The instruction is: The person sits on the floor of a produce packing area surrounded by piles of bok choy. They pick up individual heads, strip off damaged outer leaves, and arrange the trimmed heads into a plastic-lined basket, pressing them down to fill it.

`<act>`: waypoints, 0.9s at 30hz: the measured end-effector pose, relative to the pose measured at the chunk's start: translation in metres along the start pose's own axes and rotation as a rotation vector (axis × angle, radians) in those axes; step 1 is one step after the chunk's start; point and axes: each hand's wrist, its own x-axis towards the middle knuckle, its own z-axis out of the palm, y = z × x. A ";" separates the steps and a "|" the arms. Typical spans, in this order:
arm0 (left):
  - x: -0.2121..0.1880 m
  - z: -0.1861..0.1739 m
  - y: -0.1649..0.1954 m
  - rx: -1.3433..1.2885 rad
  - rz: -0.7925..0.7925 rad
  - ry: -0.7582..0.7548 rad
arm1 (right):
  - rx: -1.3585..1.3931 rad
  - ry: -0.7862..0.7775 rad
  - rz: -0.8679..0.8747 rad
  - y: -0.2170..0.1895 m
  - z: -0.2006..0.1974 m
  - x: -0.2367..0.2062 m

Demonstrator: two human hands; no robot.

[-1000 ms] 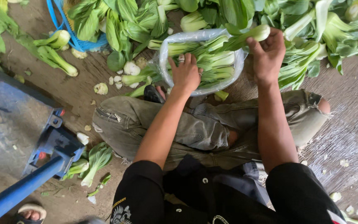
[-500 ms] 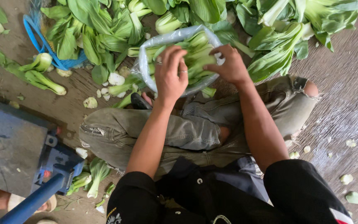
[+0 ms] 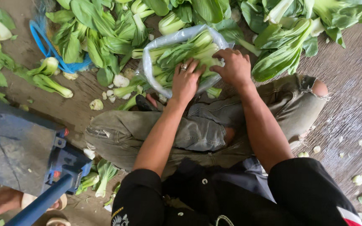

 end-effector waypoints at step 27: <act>0.003 0.016 0.039 -0.392 -0.114 0.002 | 0.005 0.094 0.144 -0.004 0.021 -0.006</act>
